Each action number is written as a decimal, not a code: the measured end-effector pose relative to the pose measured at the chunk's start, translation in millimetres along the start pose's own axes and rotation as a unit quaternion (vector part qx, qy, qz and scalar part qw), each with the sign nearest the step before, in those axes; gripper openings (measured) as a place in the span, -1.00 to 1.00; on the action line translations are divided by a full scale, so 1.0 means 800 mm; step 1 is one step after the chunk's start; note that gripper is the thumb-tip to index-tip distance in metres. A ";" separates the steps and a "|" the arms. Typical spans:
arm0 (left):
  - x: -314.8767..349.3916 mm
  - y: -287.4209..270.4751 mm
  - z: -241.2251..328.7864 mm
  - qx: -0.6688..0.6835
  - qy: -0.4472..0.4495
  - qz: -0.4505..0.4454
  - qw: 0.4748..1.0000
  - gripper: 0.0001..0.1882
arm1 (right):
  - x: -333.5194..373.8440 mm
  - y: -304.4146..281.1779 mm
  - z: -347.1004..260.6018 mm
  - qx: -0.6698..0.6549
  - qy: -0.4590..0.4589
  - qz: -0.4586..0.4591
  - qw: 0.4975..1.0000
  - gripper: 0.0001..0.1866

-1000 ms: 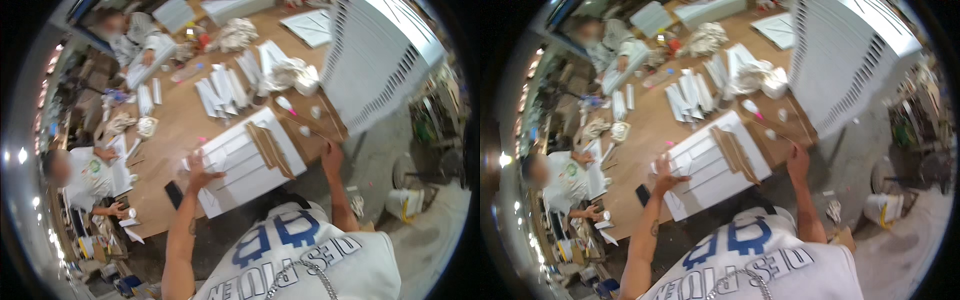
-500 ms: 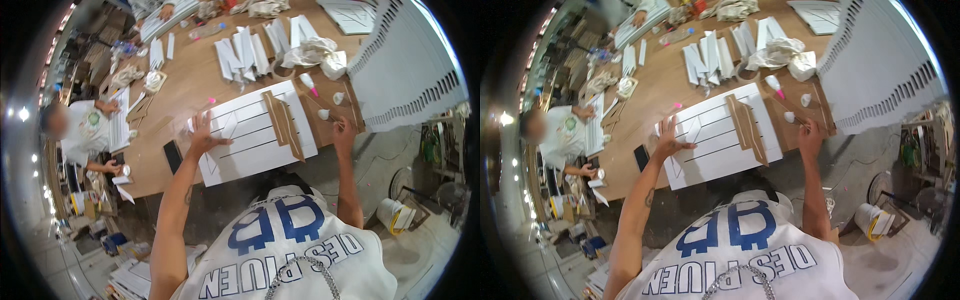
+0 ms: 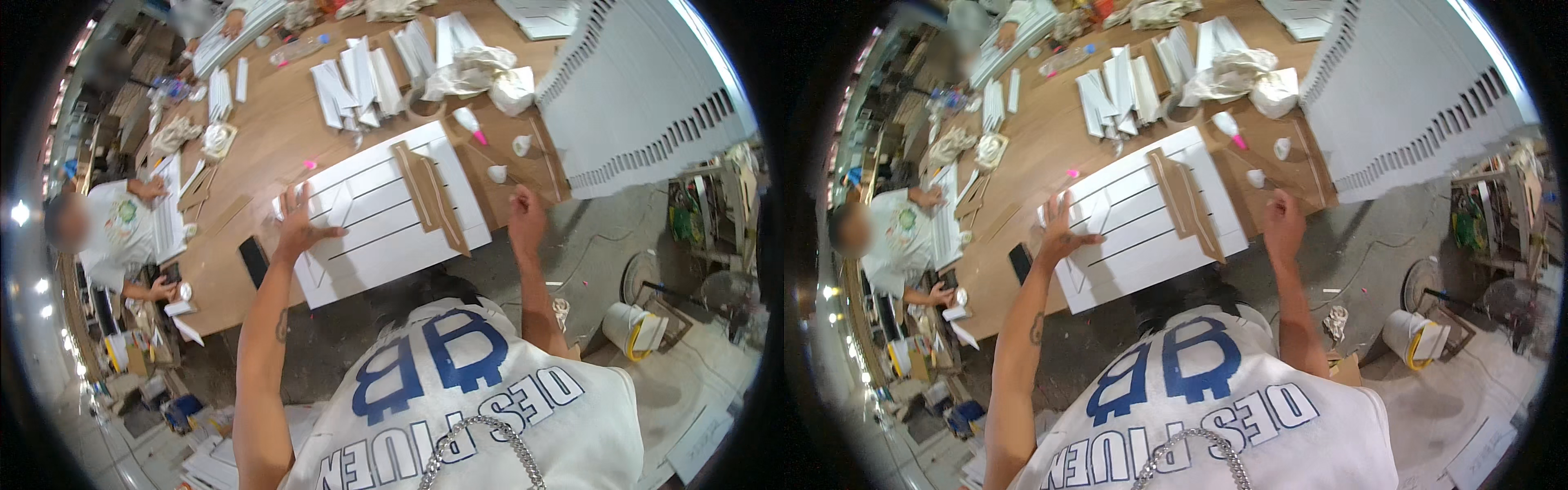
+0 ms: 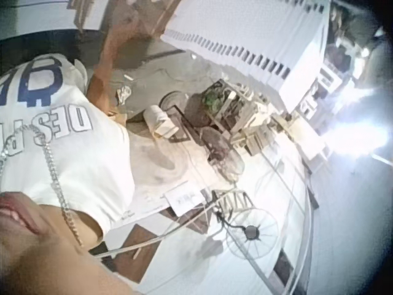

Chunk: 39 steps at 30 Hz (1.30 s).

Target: The person assembles white paper or cardboard parts by applying glue and pressing them onto a larger white board with pre-cut slots. They handle multiple small pieces, aligning and securing them into place while working at a shared table with others.

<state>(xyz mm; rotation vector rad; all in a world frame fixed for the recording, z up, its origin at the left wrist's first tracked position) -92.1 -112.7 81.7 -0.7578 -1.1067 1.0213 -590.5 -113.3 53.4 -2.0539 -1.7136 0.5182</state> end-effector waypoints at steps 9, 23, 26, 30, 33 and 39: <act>0.001 0.010 -0.008 -0.006 -0.062 -0.029 0.998 0.56 | -0.036 0.028 0.000 0.032 0.030 -0.039 0.998 -0.49; 0.004 -0.010 0.021 -0.037 0.083 0.079 0.993 0.47 | -0.058 0.018 0.008 -0.179 0.080 -0.070 0.978 -0.72; 0.005 -0.010 0.023 -0.033 0.028 0.045 0.998 0.48 | -0.060 0.002 0.002 -0.245 0.054 -0.058 0.966 -0.70; 0.012 -0.006 0.016 -0.042 -0.023 0.012 0.999 0.50 | -0.052 -0.017 -0.019 -0.211 0.025 -0.031 0.977 -0.71; 0.005 -0.015 0.028 -0.016 -0.042 -0.010 0.999 0.51 | -0.047 -0.032 -0.023 -0.199 0.021 -0.027 0.979 -0.73; 0.007 -0.006 0.005 -0.026 0.015 0.039 0.999 0.48 | -0.022 -0.010 -0.087 -0.336 0.025 -0.062 0.940 -0.75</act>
Point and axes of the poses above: each hand's wrist, its own x-axis away from the middle knuckle, its own y-axis out of the palm, z = x × y, the point moved 9 cm from there along -x, towards the middle knuckle, and after that the axes turned 13 degrees about -z, right-handed, at the moved point
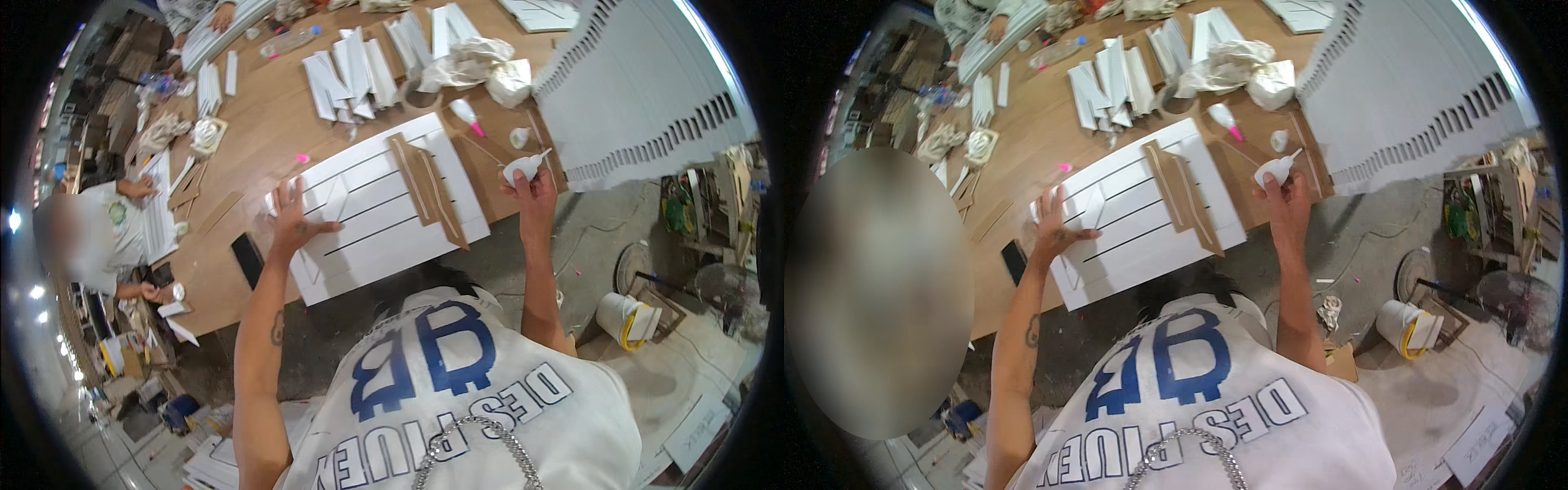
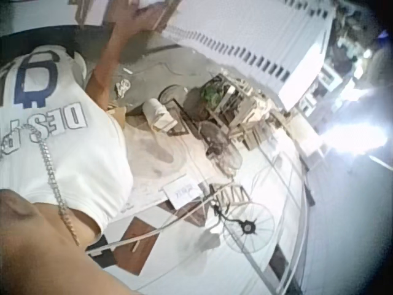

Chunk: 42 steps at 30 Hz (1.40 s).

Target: The person assembles white paper or cardboard parts by applying glue and pressing them onto a larger white board with pre-cut slots. They handle multiple small pieces, aligning and securing them into place while working at a shared table with others.

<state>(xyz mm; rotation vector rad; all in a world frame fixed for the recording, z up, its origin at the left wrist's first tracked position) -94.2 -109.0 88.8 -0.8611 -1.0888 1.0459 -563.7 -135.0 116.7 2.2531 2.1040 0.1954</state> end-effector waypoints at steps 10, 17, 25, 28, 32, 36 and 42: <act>0.002 0.020 -0.022 0.073 -0.100 -0.083 0.989 0.59 | 0.042 0.188 0.035 -0.005 0.090 -0.173 0.981 -0.72; 0.006 0.015 -0.017 0.092 -0.097 -0.083 0.988 0.59 | 0.047 0.275 0.052 0.295 -0.019 -0.190 0.936 -0.71; 0.003 0.019 -0.018 0.104 -0.088 -0.067 0.988 0.58 | 0.040 0.331 0.042 0.448 -0.101 -0.157 0.874 -0.73; 0.005 0.021 -0.020 0.102 -0.089 -0.068 0.988 0.57 | 0.035 0.342 0.049 0.477 -0.105 -0.156 0.859 -0.72; 0.006 0.017 -0.018 0.098 -0.079 -0.057 0.990 0.57 | 0.037 0.346 0.053 0.509 -0.099 -0.149 0.842 -0.73; 0.004 0.019 -0.019 0.086 -0.074 -0.051 0.992 0.57 | 0.041 0.346 0.051 0.539 -0.130 -0.145 0.819 -0.74; 0.003 0.019 -0.019 0.107 -0.066 -0.053 0.991 0.58 | 0.039 0.354 0.056 0.550 -0.117 -0.180 0.807 -0.77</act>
Point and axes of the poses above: each hand's wrist, its own x-axis away from the middle knuckle, its own y-axis out of the palm, z = x × y, the point moved 9 cm from there along -x, towards the middle knuckle, and after that the axes turned 13 degrees about -z, right-handed, at the moved point
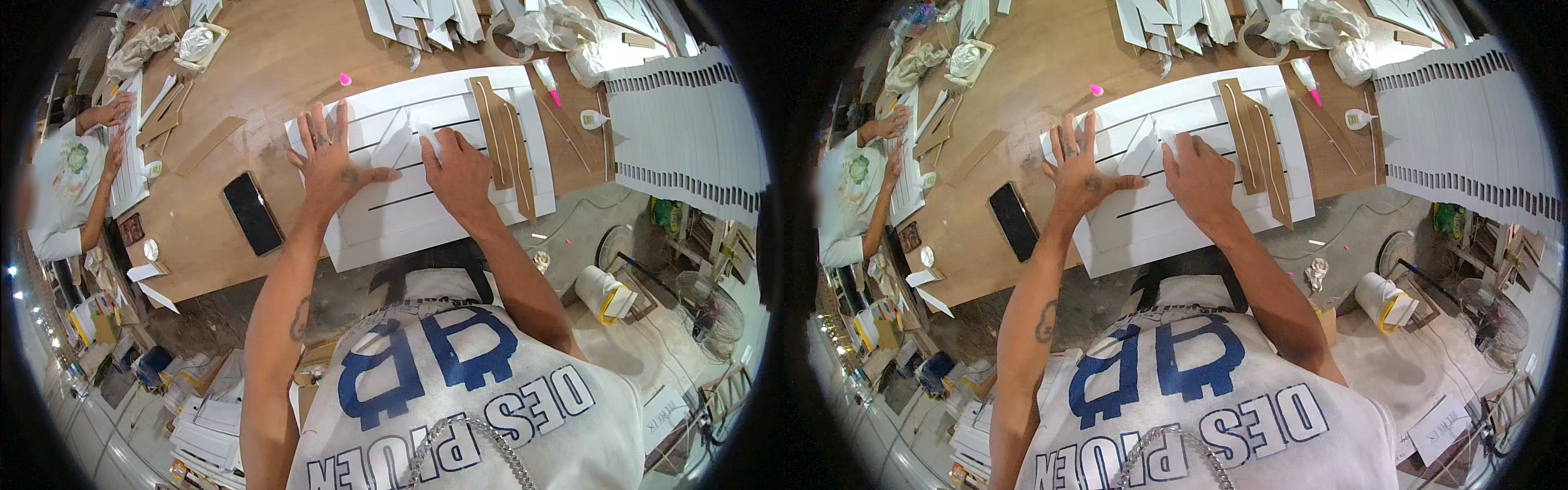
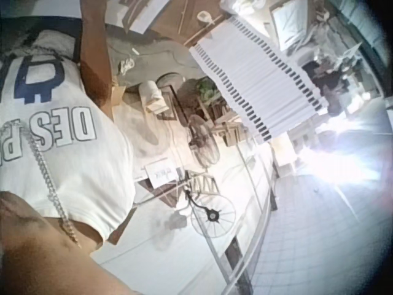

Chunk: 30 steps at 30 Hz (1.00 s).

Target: The person assembles white paper or cardboard parts by applying glue and pressing them onto a larger white board with pre-cut slots. They handle multiple small pieces, aligning and securing them into place while working at a shared table with others.

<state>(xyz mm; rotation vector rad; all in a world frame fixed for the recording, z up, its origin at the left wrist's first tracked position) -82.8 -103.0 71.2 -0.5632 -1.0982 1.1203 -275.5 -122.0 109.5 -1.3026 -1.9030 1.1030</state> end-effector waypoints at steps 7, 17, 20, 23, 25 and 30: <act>-0.002 0.003 0.001 -0.004 -0.009 -0.009 1.000 0.59 | 0.004 -0.011 -0.003 0.021 -0.032 0.028 0.999 -0.75; -0.002 0.000 0.004 0.017 -0.009 -0.022 1.000 0.59 | 0.020 -0.013 0.014 -0.029 0.019 -0.019 0.999 -0.75; 0.000 0.002 -0.002 0.019 -0.006 -0.017 1.000 0.60 | 0.040 -0.020 0.047 -0.165 0.093 -0.020 0.982 -0.73; -0.001 0.006 -0.005 0.013 0.000 -0.005 1.000 0.62 | 0.080 -0.020 0.076 -0.306 0.149 -0.013 0.940 -0.71; -0.003 0.007 -0.003 0.009 -0.006 -0.012 1.000 0.63 | 0.107 -0.017 0.083 -0.350 0.158 -0.012 0.923 -0.70; -0.003 0.005 -0.004 0.000 -0.008 -0.010 1.000 0.60 | 0.148 -0.016 0.064 -0.255 0.144 -0.085 0.952 -0.75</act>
Point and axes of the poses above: each hand's wrist, its own x-axis away from the middle knuckle, its own y-axis out of the palm, z = x × y, the point moved 9 cm from there along -x, towards the middle knuckle, and after that the axes turned 13 degrees about -z, right-handed, at the moved point
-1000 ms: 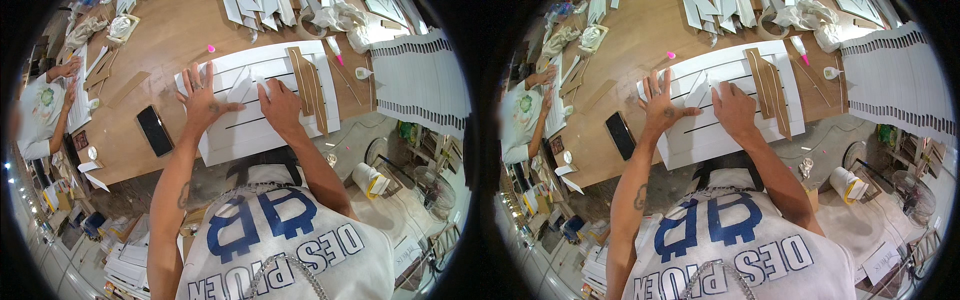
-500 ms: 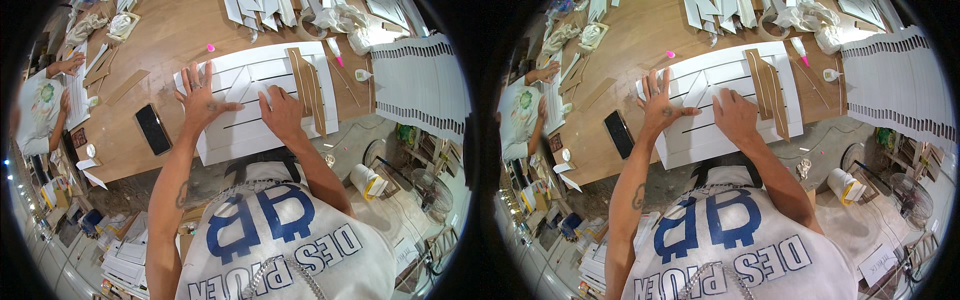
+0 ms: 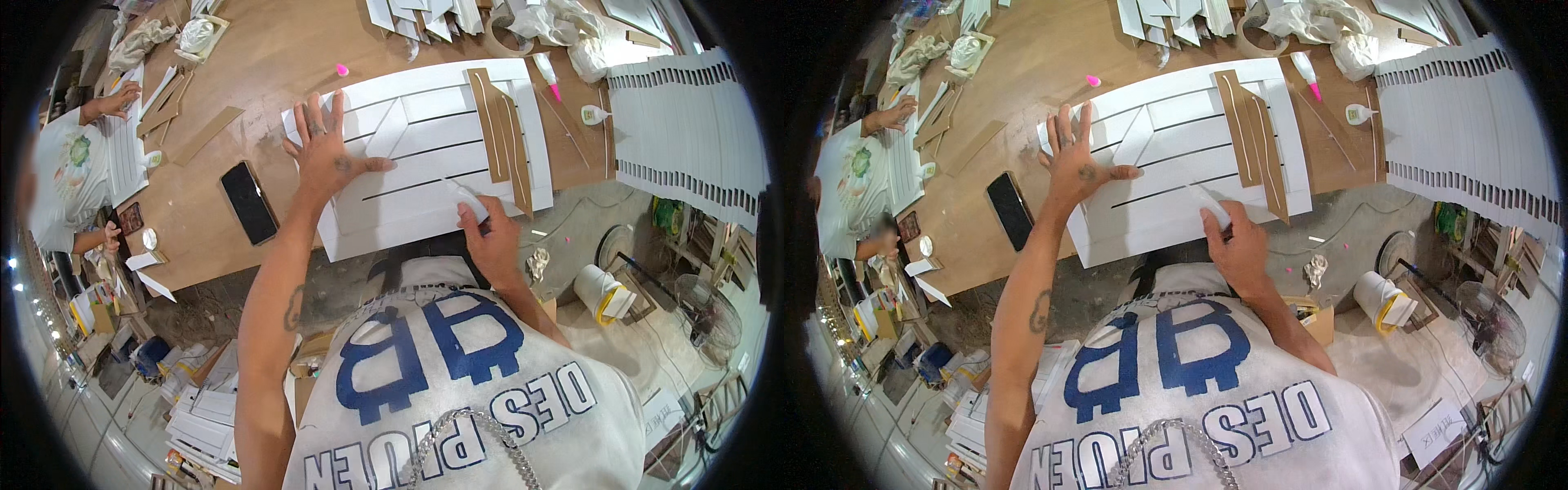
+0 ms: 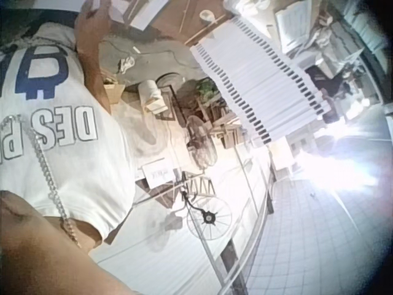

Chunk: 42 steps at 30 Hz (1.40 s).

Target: The person assembles white paper or cardboard parts by applying glue and pressing them onto a larger white board with pre-cut slots. They handle multiple small pieces, aligning and securing them into place while working at a shared table with others.

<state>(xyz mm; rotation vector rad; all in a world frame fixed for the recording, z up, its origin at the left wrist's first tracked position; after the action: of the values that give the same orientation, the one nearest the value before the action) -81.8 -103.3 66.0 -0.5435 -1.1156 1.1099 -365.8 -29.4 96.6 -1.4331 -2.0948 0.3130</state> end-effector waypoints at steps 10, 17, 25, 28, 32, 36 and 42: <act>-0.001 0.003 -0.002 -0.011 0.013 0.015 1.000 0.60 | 0.034 0.017 -0.038 0.138 -0.118 0.023 0.983 -0.78; -0.001 0.002 -0.002 0.002 0.013 0.009 1.000 0.60 | 0.024 0.022 -0.058 0.185 -0.185 0.059 0.963 -0.82; -0.002 0.004 -0.002 -0.011 0.011 0.023 1.000 0.62 | 0.030 0.027 -0.063 0.223 -0.163 0.015 0.961 -0.79; -0.003 0.001 -0.002 -0.005 -0.001 0.008 1.000 0.62 | 0.035 0.024 -0.064 0.211 -0.181 0.028 0.960 -0.80; -0.003 0.005 -0.008 -0.006 0.025 0.027 0.999 0.61 | 0.038 0.023 -0.062 0.190 -0.172 0.010 0.967 -0.80; -0.003 0.004 -0.009 0.048 0.089 0.078 0.992 0.55 | 0.041 -0.002 -0.049 0.143 -0.093 0.025 0.985 -0.78; 0.003 0.000 0.000 0.000 0.012 0.019 1.000 0.51 | 0.034 -0.113 0.059 -0.249 0.055 0.178 0.950 -0.74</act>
<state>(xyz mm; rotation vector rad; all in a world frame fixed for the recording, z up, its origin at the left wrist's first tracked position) -81.6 -101.2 66.5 -0.5795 -1.0885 1.1325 -469.8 -34.8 112.2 -2.0760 -1.8937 -0.1787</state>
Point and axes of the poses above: each hand's wrist, its own x-axis away from the middle knuckle, its own y-axis out of the palm, z = x × y, the point moved 9 cm from there along -x, towards the middle knuckle, and after that the axes turned 13 degrees about -z, right-handed, at the moved point
